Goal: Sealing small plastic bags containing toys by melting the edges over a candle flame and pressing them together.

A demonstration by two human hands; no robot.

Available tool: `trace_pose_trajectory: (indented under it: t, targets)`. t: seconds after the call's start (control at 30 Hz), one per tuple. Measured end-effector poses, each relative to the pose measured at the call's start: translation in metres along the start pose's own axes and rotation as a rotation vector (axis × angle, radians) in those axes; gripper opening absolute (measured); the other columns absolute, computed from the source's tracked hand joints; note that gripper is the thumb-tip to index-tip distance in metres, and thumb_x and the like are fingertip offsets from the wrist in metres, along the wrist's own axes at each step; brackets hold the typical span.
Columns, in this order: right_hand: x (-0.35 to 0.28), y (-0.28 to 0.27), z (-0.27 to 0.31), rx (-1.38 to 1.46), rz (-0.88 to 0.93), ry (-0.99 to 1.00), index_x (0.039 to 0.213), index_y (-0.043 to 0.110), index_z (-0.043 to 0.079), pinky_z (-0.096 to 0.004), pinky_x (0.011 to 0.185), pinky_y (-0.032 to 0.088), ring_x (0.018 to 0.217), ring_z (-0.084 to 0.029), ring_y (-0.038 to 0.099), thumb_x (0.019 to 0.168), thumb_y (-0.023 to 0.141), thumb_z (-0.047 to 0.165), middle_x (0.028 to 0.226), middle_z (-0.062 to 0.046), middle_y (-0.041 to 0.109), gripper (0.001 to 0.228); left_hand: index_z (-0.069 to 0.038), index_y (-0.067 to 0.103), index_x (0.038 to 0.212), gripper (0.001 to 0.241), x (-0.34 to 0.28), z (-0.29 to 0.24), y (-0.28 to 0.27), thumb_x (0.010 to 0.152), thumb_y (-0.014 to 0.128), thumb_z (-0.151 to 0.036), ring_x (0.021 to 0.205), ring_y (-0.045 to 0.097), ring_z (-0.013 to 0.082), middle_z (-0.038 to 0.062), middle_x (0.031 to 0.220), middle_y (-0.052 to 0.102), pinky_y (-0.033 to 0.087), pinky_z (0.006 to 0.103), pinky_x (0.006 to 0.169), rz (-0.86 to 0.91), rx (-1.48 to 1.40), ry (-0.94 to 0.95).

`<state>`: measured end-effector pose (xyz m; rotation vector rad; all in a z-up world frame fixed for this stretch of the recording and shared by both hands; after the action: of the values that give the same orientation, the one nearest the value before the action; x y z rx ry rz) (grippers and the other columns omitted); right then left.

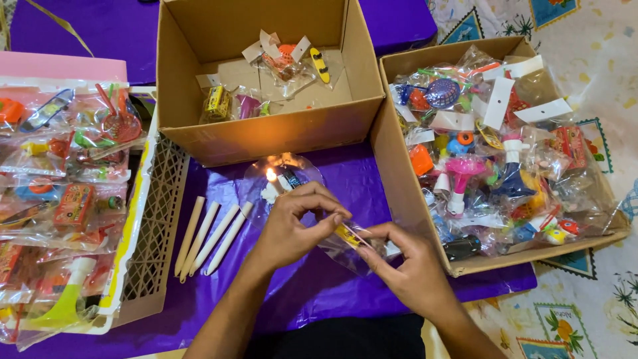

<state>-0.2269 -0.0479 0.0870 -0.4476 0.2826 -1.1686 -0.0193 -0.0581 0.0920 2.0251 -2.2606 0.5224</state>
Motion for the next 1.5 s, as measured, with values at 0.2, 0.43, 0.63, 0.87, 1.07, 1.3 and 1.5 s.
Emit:
trace_pose_trajectory:
  t: [0.2,0.43,0.63,0.87,1.07,1.3,1.5]
  targets:
    - [-0.005,0.009,-0.026,0.127,0.063,0.152,0.113,0.077,0.013,-0.022,0.068,0.049,0.071,-0.007,0.058,0.085,0.081,0.015,0.079,0.005,0.061,0.028,-0.016,0.082,0.104,0.016,-0.003,-0.007,-0.006,0.091,0.072,-0.013,0.071,0.063,0.0101,-0.001,0.08,0.066,0.047,0.0261,0.065,0.106,0.153,-0.046]
    - [-0.003,0.014,-0.036,0.065,-0.05,0.09,0.109,0.077,0.015,-0.021,0.061,0.05,0.076,-0.005,0.064,0.087,0.077,0.021,0.082,0.004,0.067,0.023,-0.017,0.078,0.106,0.021,-0.007,0.009,-0.009,0.085,0.082,-0.017,0.074,0.059,0.009,-0.003,0.083,0.063,0.045,0.025,0.066,0.183,0.16,-0.078]
    - [-0.004,0.016,-0.034,0.183,-0.109,0.014,0.107,0.077,0.01,-0.022,0.075,0.049,0.081,-0.009,0.063,0.09,0.074,0.016,0.087,0.0,0.068,0.018,-0.014,0.077,0.09,0.002,-0.01,0.015,-0.011,0.089,0.076,-0.015,0.084,0.067,0.0092,-0.002,0.09,0.076,0.048,0.0249,0.072,0.147,0.112,-0.151]
    - [-0.003,0.018,-0.046,0.274,-0.184,0.045,0.118,0.073,0.006,-0.023,0.075,0.05,0.082,-0.009,0.06,0.088,0.075,0.018,0.091,-0.001,0.066,0.032,-0.011,0.08,0.092,0.005,-0.012,0.024,-0.014,0.089,0.076,-0.012,0.075,0.066,0.0074,-0.001,0.085,0.077,0.05,0.0239,0.068,0.057,0.08,-0.219]
    - [0.002,0.024,-0.053,0.585,-0.12,0.085,0.133,0.058,0.0,-0.026,0.068,0.05,0.082,-0.013,0.06,0.087,0.074,0.009,0.092,-0.007,0.063,0.05,-0.013,0.075,0.091,0.003,-0.015,0.026,-0.014,0.089,0.076,-0.01,0.072,0.061,0.0076,-0.003,0.086,0.073,0.047,0.0239,0.064,0.051,0.131,-0.138]
    - [-0.001,0.025,-0.061,0.444,-0.279,0.105,0.107,0.071,0.004,-0.024,0.075,0.052,0.084,-0.012,0.064,0.087,0.077,0.009,0.092,-0.005,0.07,0.02,-0.015,0.076,0.107,0.019,-0.02,0.031,-0.017,0.089,0.076,-0.021,0.081,0.064,0.0083,-0.003,0.094,0.075,0.049,0.0248,0.069,0.085,0.138,-0.225]
    - [0.001,0.027,-0.05,0.295,-0.191,0.025,0.099,0.073,0.008,-0.024,0.073,0.047,0.078,-0.009,0.059,0.088,0.075,0.012,0.089,-0.001,0.067,0.012,-0.012,0.078,0.095,0.007,-0.026,0.04,-0.018,0.089,0.076,-0.009,0.072,0.062,0.0077,-0.001,0.09,0.076,0.047,0.0239,0.062,0.072,0.061,-0.188]
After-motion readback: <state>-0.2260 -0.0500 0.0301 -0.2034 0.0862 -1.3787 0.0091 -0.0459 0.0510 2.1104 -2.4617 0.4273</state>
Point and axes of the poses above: each hand's wrist, its own x-axis towards the middle knuckle, its own y-axis out of the palm, z = x × y, the point moved 3 cm from there along x, towards the middle knuckle
